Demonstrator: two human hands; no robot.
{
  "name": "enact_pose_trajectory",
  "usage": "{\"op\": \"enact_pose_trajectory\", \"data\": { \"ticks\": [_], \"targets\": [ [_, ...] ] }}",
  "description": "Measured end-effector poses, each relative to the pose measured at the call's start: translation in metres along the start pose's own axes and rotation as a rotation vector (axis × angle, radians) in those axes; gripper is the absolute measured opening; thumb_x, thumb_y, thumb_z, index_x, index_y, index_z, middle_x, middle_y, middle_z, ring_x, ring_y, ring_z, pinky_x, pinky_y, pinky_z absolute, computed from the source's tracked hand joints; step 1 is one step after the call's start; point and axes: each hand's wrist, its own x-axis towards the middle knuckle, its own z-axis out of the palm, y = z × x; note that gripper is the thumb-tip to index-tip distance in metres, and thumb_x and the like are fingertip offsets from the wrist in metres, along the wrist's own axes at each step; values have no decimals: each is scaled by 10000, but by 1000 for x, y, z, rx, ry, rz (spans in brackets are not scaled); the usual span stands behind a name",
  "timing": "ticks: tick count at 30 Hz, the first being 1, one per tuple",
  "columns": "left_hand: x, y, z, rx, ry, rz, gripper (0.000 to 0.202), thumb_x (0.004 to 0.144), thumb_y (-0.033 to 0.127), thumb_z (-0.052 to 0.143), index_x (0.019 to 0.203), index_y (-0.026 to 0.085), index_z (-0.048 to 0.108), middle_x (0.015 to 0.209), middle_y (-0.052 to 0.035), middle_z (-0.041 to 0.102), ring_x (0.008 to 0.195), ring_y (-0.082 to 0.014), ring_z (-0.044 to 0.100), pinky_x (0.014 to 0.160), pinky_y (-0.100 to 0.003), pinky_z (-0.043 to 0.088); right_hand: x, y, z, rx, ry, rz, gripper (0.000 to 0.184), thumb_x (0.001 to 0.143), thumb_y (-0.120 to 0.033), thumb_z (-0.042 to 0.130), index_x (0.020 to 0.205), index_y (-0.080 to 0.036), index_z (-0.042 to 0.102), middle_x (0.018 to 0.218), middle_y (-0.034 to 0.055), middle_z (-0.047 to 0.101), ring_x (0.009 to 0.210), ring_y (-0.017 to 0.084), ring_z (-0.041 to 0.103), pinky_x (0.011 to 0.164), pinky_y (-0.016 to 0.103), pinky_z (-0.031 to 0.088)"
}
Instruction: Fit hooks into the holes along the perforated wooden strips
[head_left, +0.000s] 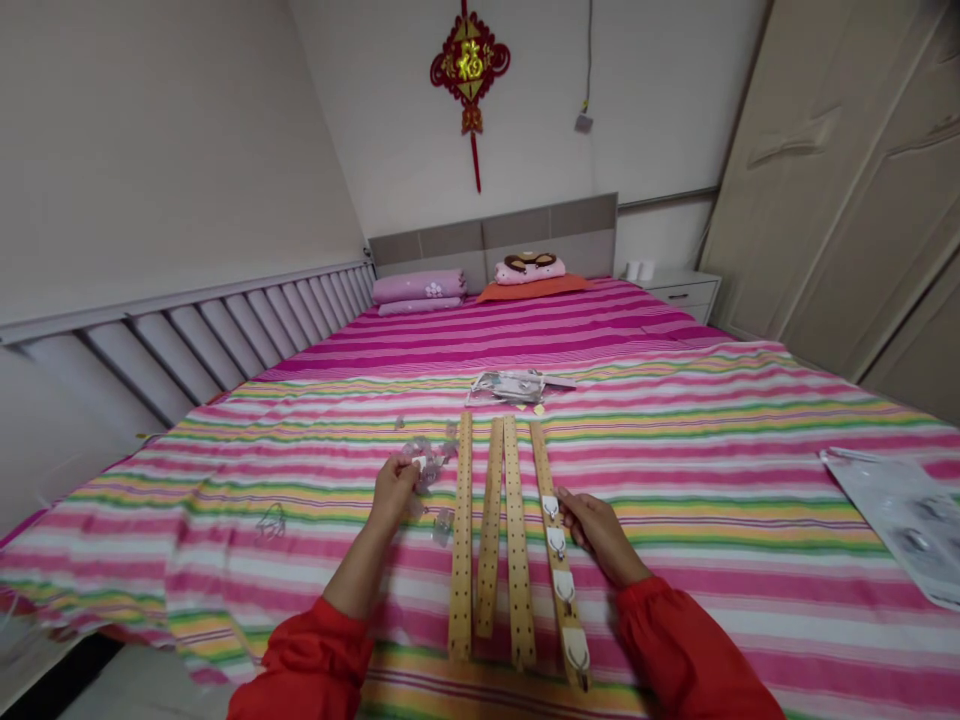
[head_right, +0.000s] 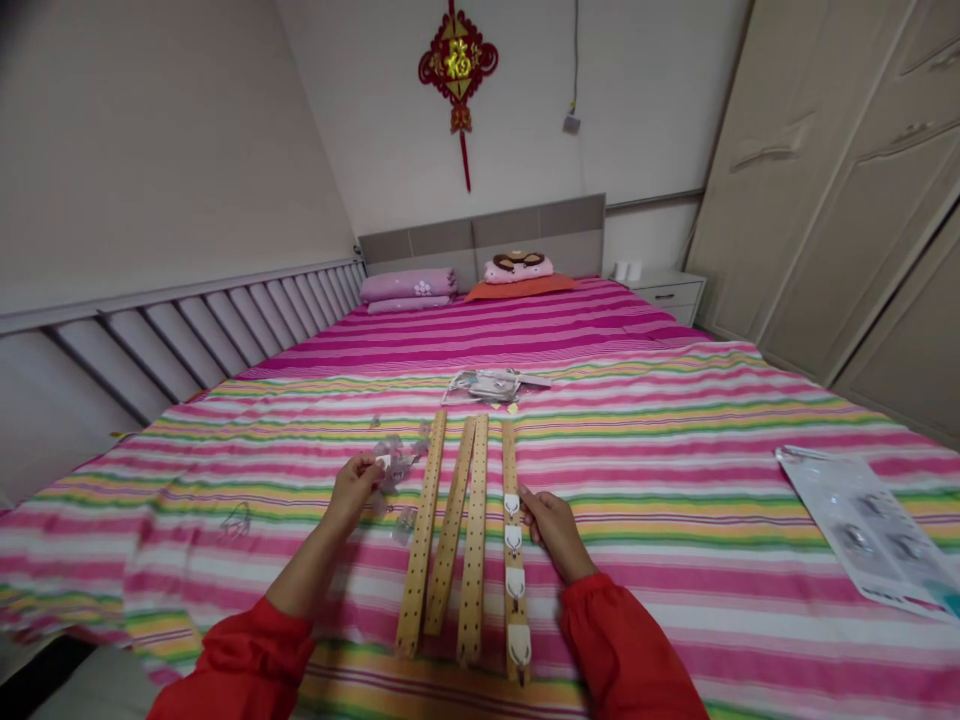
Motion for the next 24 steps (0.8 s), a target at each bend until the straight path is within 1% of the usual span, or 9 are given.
{"op": "enact_pose_trajectory", "data": {
  "ticks": [4, 6, 11, 15, 19, 21, 24],
  "targets": [
    [-1, 4, 1, -7, 41, 12, 273, 510, 368, 722, 621, 175, 562, 571, 40, 555, 564, -106, 494, 558, -220, 396, 0, 0, 0, -3, -5, -2, 476, 657, -592, 694, 507, -174, 521, 413, -39, 499, 295, 44, 342, 305, 195, 190],
    [-1, 4, 1, -24, 51, -4, 247, 509, 346, 707, 586, 177, 545, 554, 46, 535, 558, -102, 482, 554, -217, 392, 0, 0, 0, -3, -1, -9, 472, 661, -586, 695, 508, -174, 522, 415, -37, 500, 300, 44, 340, 308, 194, 188],
    [-5, -2, 0, -90, 81, -100, 257, 555, 342, 652, 543, 202, 437, 477, 83, 419, 470, -82, 418, 494, -215, 377, 0, 1, -1, -6, -6, -9, 456, 661, -567, 702, 506, -178, 522, 404, -40, 492, 298, 50, 339, 306, 197, 187],
    [-4, -5, -3, -126, 109, -122, 262, 555, 293, 628, 523, 210, 382, 462, 91, 387, 444, -68, 388, 460, -199, 353, 1, 3, -1, -7, 0, -7, 472, 649, -581, 703, 490, -182, 506, 403, -42, 492, 290, 44, 330, 302, 197, 181],
    [-3, -6, -2, -138, 117, -130, 225, 565, 249, 584, 496, 210, 374, 421, 91, 365, 405, -61, 354, 410, -189, 297, 1, 2, 0, -3, 2, -11, 479, 631, -601, 707, 499, -182, 516, 406, -42, 499, 292, 44, 334, 303, 199, 190],
    [-4, -5, -1, -144, 107, -135, 204, 575, 256, 580, 494, 206, 399, 414, 80, 395, 411, -74, 395, 412, -192, 307, 0, 1, 0, -5, 0, -13, 481, 627, -608, 704, 499, -184, 517, 403, -42, 498, 294, 49, 337, 305, 203, 194],
    [-6, -4, 0, -142, 76, -146, 166, 582, 280, 602, 526, 190, 474, 460, 45, 504, 480, -106, 500, 450, -206, 365, 0, 0, 0, -8, -3, -16, 482, 626, -607, 702, 488, -189, 506, 396, -42, 494, 294, 53, 337, 306, 208, 192]
  ]
}}
